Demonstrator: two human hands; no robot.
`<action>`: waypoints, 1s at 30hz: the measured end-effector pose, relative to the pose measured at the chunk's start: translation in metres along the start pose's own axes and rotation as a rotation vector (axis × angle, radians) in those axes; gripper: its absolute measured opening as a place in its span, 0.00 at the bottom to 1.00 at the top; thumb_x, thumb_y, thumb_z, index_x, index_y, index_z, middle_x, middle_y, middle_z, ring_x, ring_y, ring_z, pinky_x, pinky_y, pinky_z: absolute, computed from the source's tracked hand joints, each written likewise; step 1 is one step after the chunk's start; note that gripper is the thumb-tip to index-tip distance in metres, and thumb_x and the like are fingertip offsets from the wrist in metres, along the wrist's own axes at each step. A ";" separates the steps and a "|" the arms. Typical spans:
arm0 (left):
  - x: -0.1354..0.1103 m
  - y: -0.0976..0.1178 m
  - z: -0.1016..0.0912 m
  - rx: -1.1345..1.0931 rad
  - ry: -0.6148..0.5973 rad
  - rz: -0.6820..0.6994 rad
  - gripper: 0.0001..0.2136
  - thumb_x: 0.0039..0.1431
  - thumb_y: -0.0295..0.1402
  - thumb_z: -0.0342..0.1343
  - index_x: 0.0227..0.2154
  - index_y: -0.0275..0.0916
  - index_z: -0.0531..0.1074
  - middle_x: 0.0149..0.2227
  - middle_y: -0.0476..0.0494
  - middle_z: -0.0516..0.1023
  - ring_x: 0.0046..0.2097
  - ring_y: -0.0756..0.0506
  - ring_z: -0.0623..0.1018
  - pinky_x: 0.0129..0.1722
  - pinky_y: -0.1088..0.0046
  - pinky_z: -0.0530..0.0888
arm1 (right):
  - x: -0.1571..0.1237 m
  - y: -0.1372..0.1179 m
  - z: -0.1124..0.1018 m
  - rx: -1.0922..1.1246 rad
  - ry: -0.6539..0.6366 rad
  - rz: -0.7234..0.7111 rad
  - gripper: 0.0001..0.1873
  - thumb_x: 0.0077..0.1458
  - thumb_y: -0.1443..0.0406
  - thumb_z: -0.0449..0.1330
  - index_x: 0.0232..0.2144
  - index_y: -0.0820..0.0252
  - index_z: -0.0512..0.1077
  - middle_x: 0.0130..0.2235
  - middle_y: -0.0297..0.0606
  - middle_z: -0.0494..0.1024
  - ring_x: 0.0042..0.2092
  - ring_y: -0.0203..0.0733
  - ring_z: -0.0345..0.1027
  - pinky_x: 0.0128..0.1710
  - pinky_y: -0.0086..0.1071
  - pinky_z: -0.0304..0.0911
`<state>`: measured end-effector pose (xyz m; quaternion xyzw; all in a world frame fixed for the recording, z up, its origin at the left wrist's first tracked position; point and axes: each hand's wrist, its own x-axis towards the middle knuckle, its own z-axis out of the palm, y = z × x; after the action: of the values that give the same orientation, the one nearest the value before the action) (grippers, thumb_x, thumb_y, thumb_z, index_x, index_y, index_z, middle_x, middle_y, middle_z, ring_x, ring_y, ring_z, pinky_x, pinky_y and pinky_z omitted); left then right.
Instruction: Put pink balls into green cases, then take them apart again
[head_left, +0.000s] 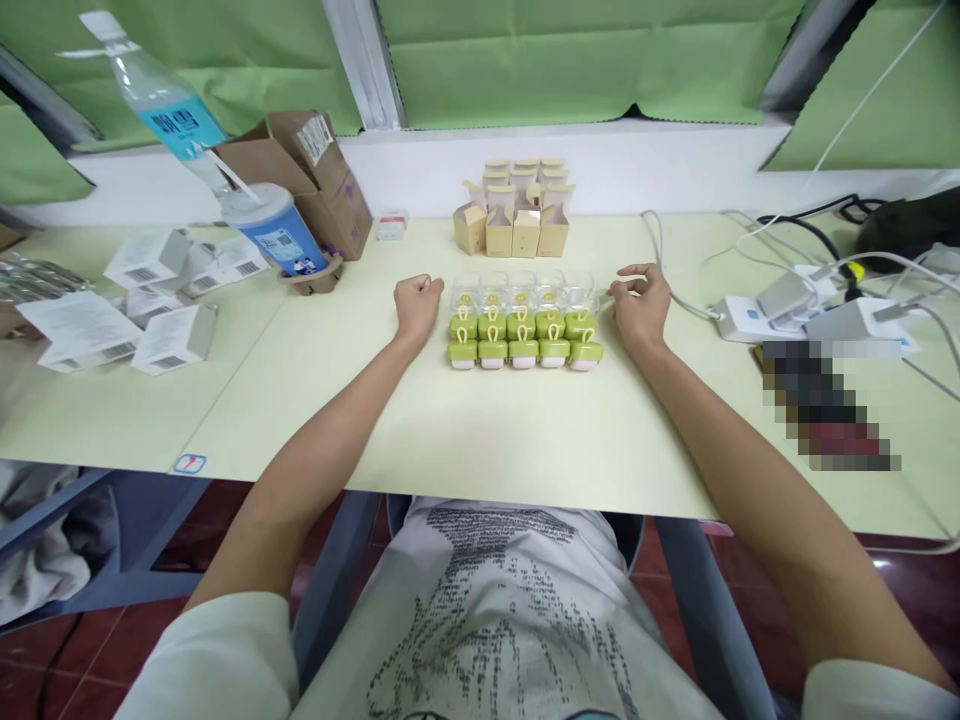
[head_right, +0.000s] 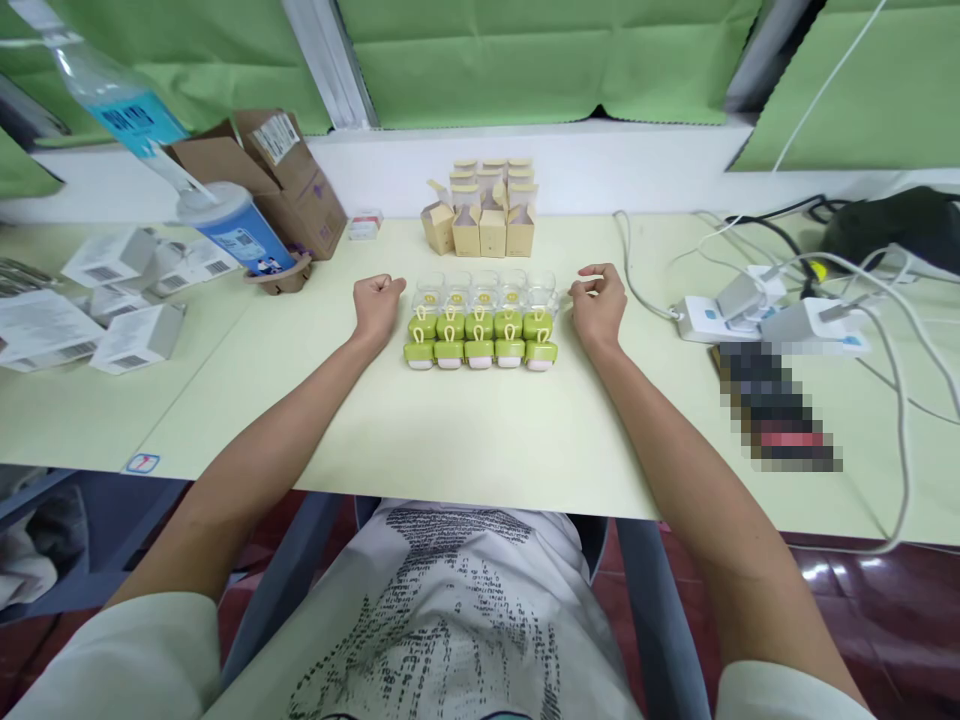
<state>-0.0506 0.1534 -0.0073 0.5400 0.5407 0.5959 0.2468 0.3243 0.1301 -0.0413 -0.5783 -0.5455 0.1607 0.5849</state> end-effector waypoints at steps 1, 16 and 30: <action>0.000 0.000 0.000 0.001 -0.002 -0.001 0.27 0.58 0.19 0.61 0.17 0.41 0.47 0.20 0.56 0.44 0.26 0.53 0.47 0.28 0.69 0.47 | -0.001 -0.002 0.000 0.004 0.042 0.051 0.09 0.63 0.58 0.66 0.42 0.52 0.72 0.33 0.31 0.80 0.21 0.34 0.62 0.24 0.34 0.63; -0.001 0.000 -0.001 0.024 -0.026 -0.004 0.26 0.57 0.21 0.60 0.17 0.42 0.47 0.20 0.56 0.44 0.26 0.52 0.48 0.29 0.69 0.48 | -0.006 -0.020 0.003 0.130 0.028 0.135 0.28 0.71 0.41 0.60 0.30 0.55 0.77 0.28 0.33 0.80 0.19 0.31 0.59 0.22 0.33 0.60; 0.000 -0.004 -0.001 0.023 -0.039 0.004 0.27 0.57 0.21 0.62 0.17 0.42 0.47 0.21 0.56 0.44 0.26 0.52 0.48 0.29 0.69 0.49 | -0.008 -0.029 0.002 0.095 -0.019 0.190 0.20 0.70 0.51 0.64 0.29 0.55 0.77 0.27 0.32 0.79 0.19 0.32 0.63 0.21 0.31 0.62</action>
<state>-0.0530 0.1538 -0.0103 0.5555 0.5416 0.5794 0.2497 0.3071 0.1158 -0.0204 -0.5977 -0.4854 0.2465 0.5885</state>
